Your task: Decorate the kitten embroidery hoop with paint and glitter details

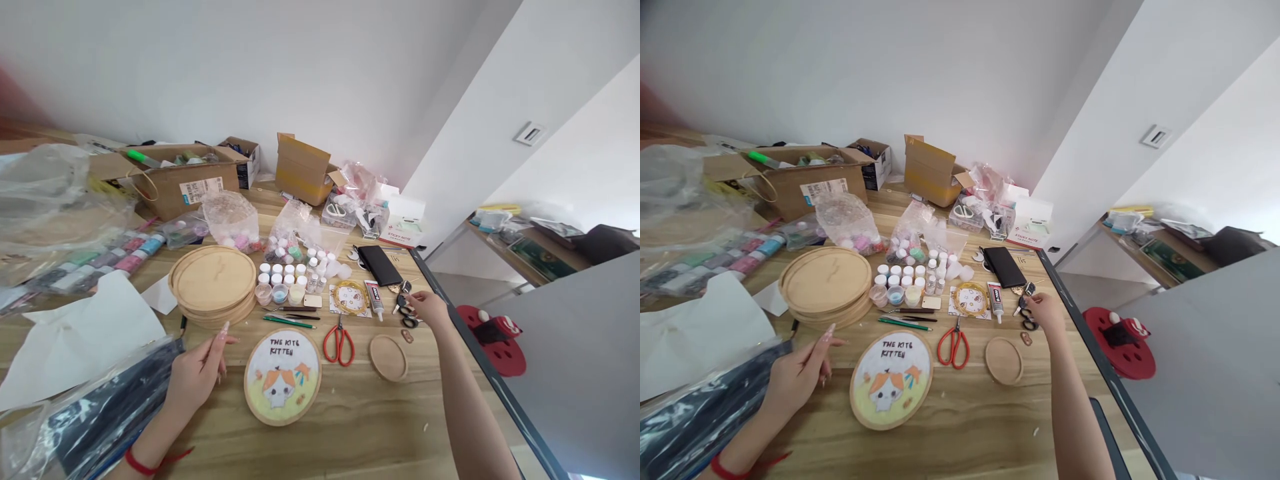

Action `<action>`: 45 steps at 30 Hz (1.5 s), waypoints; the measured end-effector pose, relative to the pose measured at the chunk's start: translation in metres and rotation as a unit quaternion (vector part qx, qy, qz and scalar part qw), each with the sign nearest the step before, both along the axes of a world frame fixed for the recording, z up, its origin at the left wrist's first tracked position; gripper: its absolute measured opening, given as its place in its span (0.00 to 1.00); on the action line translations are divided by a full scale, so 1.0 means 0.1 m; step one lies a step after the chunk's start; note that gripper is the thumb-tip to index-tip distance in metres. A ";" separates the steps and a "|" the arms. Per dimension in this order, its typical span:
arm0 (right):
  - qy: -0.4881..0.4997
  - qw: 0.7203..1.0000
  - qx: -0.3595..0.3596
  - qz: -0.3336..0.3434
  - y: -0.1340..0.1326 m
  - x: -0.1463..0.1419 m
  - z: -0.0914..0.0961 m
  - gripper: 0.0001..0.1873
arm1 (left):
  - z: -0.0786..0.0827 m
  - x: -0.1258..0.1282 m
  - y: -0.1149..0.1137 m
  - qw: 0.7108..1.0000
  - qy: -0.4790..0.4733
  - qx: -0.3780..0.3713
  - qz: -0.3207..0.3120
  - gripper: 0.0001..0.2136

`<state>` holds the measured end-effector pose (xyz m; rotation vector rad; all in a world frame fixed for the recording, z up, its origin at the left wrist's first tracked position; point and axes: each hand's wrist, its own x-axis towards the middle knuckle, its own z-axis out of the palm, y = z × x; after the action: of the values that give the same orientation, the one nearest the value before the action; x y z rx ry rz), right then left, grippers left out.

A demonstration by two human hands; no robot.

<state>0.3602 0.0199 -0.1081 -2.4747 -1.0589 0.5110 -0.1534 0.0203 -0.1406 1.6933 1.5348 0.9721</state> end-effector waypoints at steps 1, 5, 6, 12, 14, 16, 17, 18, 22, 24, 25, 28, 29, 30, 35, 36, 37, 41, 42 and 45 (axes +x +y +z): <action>0.008 1.000 -0.006 0.009 -0.03 -0.07 -0.07 0.14 | 0.00 0.00 0.00 1.000 0.000 -0.003 -0.002 0.20; 0.048 0.997 -0.020 0.062 -0.10 -0.36 -0.35 0.16 | 0.03 0.01 -0.01 1.000 0.002 -0.004 -0.004 0.21; 0.049 0.996 -0.018 0.070 -0.11 -0.40 -0.39 0.16 | 0.03 0.01 -0.01 1.000 0.003 -0.001 -0.003 0.21; -0.057 0.997 0.017 0.043 -0.06 -0.14 -0.36 0.19 | 0.05 0.01 -0.02 1.000 0.007 0.008 0.000 0.21; -0.122 0.992 0.031 0.029 -0.01 -0.05 -0.36 0.19 | 0.04 0.00 -0.02 1.000 0.007 0.009 -0.002 0.20; -0.188 0.980 0.048 0.029 0.05 -0.04 -0.42 0.22 | 0.03 0.00 -0.02 1.000 0.006 0.010 -0.004 0.20; -0.217 0.974 0.055 0.037 0.08 -0.05 -0.46 0.22 | 0.02 0.00 -0.01 1.000 0.005 0.009 -0.006 0.20; -0.241 0.967 0.059 0.051 0.12 -0.06 -0.50 0.22 | 0.01 -0.01 -0.01 1.000 0.002 0.009 -0.008 0.20; -0.287 0.946 0.049 0.139 0.24 -0.05 -0.64 0.15 | -0.01 -0.02 0.00 1.000 0.001 0.008 -0.010 0.20; -0.296 0.939 0.038 0.169 0.28 0.03 -0.66 0.14 | -0.03 -0.03 0.01 1.000 0.005 0.003 -0.003 0.20; -0.299 0.937 0.033 0.178 0.29 0.08 -0.67 0.14 | -0.04 -0.04 0.01 1.000 0.006 0.001 0.000 0.20; -0.306 0.933 0.018 0.189 0.30 0.25 -0.66 0.15 | -0.06 -0.05 0.01 1.000 0.003 -0.003 0.002 0.20; -0.308 0.932 0.013 0.189 0.30 0.30 -0.66 0.15 | -0.07 -0.05 0.01 1.000 0.001 -0.003 0.001 0.20; -0.309 0.932 0.009 0.189 0.30 0.35 -0.66 0.15 | -0.07 -0.05 0.01 1.000 0.000 -0.003 0.000 0.20; -0.304 0.932 -0.015 0.196 0.33 0.55 -0.61 0.15 | -0.05 -0.04 0.01 1.000 0.001 -0.008 0.002 0.20; -0.301 0.933 -0.018 0.197 0.35 0.58 -0.59 0.15 | -0.05 -0.04 0.01 1.000 0.001 -0.009 0.002 0.20; -0.298 0.934 -0.020 0.197 0.37 0.61 -0.57 0.15 | -0.05 -0.04 0.01 1.000 0.001 -0.009 0.002 0.20; -0.293 0.941 -0.010 0.172 0.41 0.68 -0.44 0.15 | -0.05 -0.04 0.01 1.000 0.009 -0.011 -0.001 0.20; -0.295 0.943 -0.003 0.153 0.39 0.69 -0.41 0.16 | -0.05 -0.03 0.01 1.000 0.010 -0.010 -0.002 0.20; -0.299 0.951 0.010 0.077 0.24 0.72 -0.32 0.22 | -0.04 -0.03 0.00 1.000 0.013 -0.006 -0.005 0.20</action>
<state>0.4327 0.0435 -0.1405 -2.6002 -1.4732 -0.2375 -0.1568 0.0206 -0.1443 1.7095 1.5438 0.9365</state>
